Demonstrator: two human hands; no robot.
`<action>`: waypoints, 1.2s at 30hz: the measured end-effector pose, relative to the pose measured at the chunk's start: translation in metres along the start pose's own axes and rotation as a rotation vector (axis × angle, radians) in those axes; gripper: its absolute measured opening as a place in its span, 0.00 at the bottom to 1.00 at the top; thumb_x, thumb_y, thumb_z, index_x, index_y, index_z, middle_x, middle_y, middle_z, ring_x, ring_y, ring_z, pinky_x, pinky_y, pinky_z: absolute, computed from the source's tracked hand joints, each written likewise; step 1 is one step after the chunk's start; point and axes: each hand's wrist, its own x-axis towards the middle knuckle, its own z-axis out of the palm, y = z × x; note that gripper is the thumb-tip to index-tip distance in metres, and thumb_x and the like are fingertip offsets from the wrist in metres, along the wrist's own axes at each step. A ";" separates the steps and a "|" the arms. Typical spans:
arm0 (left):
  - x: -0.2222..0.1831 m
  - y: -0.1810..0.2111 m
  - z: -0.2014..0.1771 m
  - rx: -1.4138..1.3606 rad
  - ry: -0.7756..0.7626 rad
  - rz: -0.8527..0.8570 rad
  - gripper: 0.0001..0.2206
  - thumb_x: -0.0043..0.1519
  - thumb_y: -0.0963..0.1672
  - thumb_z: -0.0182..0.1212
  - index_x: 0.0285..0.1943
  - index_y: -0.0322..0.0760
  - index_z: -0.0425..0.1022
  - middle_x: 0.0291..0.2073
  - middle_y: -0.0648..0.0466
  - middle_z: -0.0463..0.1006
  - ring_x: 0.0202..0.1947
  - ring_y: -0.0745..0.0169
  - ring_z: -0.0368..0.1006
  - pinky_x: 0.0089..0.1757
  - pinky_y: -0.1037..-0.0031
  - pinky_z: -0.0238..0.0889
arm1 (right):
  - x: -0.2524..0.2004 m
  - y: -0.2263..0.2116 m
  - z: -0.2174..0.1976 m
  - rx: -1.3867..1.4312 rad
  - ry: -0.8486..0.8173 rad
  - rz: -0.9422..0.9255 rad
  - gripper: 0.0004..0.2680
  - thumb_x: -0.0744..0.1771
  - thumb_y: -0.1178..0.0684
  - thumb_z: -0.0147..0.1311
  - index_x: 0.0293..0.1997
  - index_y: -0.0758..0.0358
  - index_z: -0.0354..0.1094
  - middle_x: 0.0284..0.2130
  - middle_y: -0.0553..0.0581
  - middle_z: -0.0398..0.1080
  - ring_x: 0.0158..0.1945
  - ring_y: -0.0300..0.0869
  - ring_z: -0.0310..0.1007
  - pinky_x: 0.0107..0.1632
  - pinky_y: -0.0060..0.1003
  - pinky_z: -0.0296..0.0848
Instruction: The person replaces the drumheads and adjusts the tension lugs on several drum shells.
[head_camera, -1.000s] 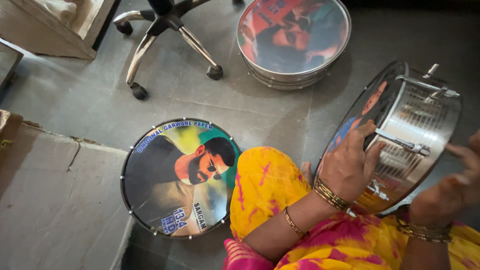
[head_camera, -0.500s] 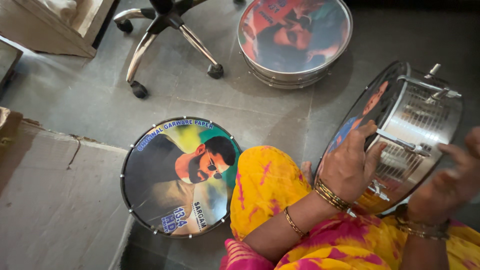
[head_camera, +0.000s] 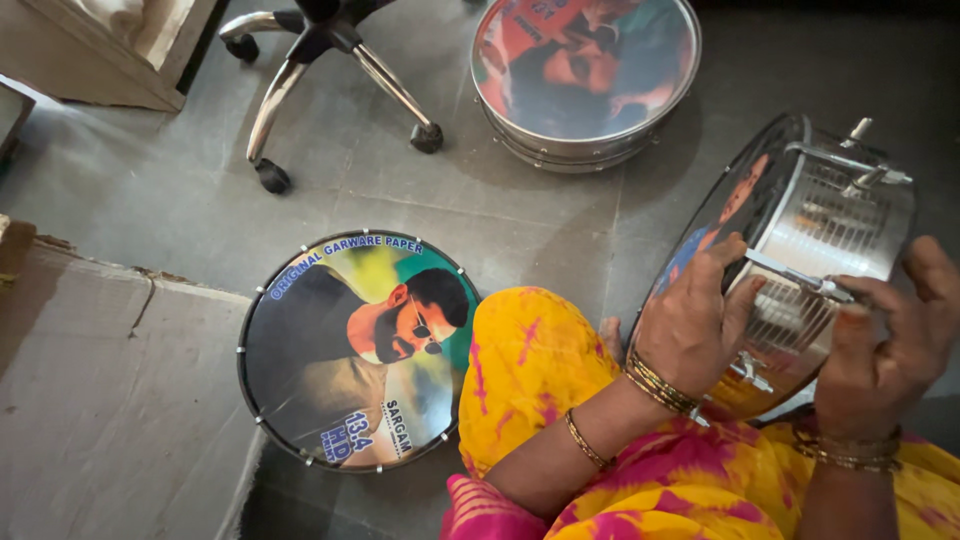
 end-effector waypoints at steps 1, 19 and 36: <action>0.002 0.000 -0.001 0.003 -0.023 -0.011 0.17 0.70 0.43 0.62 0.63 0.33 0.64 0.57 0.44 0.78 0.48 0.44 0.79 0.47 0.64 0.74 | 0.001 -0.001 0.000 -0.017 -0.009 -0.002 0.04 0.73 0.63 0.57 0.51 0.74 0.69 0.69 0.67 0.58 0.73 0.55 0.59 0.74 0.49 0.61; 0.006 0.001 0.000 0.201 -0.194 -0.352 0.21 0.65 0.48 0.61 0.66 0.40 0.70 0.46 0.43 0.81 0.38 0.40 0.80 0.36 0.58 0.70 | 0.001 -0.006 0.016 0.038 0.065 0.159 0.03 0.73 0.57 0.60 0.46 0.64 0.71 0.65 0.57 0.64 0.69 0.50 0.61 0.71 0.46 0.59; 0.003 -0.008 0.000 -0.001 -0.077 -0.109 0.15 0.70 0.41 0.60 0.60 0.23 0.64 0.38 0.43 0.77 0.28 0.65 0.72 0.30 0.73 0.66 | 0.014 -0.014 0.009 0.031 0.117 0.156 0.08 0.63 0.54 0.67 0.43 0.51 0.74 0.58 0.51 0.68 0.67 0.46 0.65 0.77 0.59 0.42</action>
